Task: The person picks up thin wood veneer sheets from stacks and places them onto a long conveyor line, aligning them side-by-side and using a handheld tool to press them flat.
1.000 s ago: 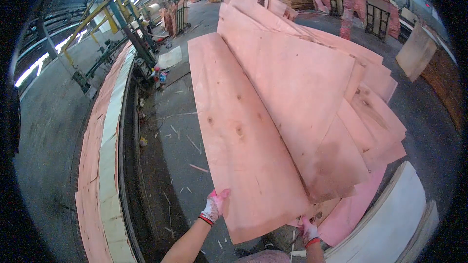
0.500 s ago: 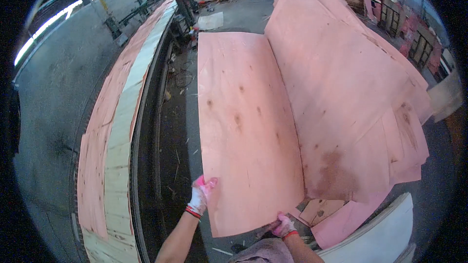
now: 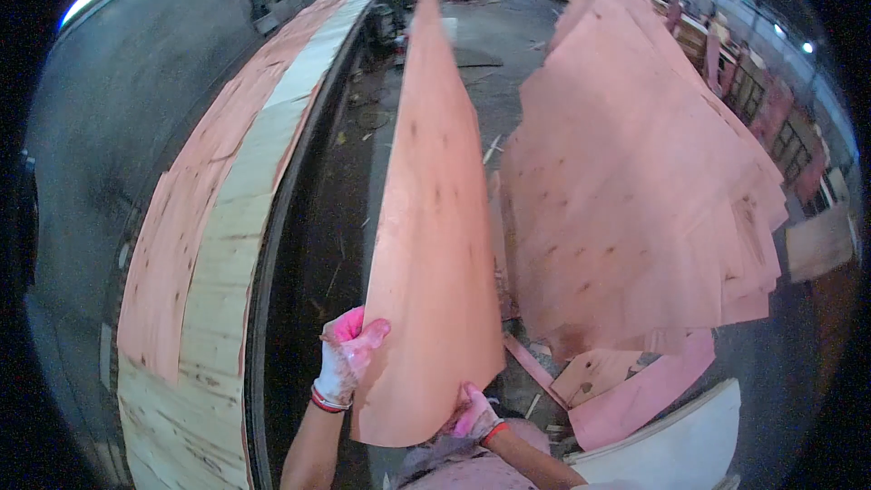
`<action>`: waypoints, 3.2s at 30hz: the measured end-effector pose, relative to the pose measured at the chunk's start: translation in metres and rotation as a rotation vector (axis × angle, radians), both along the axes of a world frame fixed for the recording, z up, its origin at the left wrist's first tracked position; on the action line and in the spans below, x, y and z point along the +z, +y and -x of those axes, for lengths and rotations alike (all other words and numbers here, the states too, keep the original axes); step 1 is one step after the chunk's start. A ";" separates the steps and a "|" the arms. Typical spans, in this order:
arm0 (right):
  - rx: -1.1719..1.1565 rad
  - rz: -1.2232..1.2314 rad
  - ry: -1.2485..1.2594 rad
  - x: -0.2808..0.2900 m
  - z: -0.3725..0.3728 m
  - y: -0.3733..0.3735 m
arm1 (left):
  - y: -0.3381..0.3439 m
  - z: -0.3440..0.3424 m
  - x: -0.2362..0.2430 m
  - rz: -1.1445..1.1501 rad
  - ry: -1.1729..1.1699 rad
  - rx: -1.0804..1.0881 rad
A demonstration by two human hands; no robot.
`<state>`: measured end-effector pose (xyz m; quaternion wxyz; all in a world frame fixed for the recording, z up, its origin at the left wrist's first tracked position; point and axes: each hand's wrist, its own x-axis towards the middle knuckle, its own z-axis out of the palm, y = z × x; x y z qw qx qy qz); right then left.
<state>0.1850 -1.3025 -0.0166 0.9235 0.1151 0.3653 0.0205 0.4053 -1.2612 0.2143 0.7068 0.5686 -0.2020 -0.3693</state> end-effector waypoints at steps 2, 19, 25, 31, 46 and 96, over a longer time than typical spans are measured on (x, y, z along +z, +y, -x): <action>0.139 0.111 -0.039 -0.009 -0.008 0.033 | 0.057 -0.007 0.025 -0.205 -0.127 -0.093; 0.458 0.654 -0.491 0.076 -0.202 0.235 | 0.490 -0.032 0.045 -0.133 -0.190 0.699; 0.612 0.605 -0.433 0.026 -0.290 0.289 | 0.586 -0.016 -0.011 -0.241 -0.163 1.129; 0.764 0.746 -0.470 -0.033 -0.352 0.356 | 0.652 0.024 -0.069 0.039 0.053 1.589; 0.463 1.734 -0.830 0.148 -0.682 0.582 | 0.946 -0.105 -0.041 -0.059 -0.087 1.679; 1.108 0.964 -0.071 -0.119 -0.692 0.836 | 1.196 -0.174 -0.407 0.367 0.527 1.933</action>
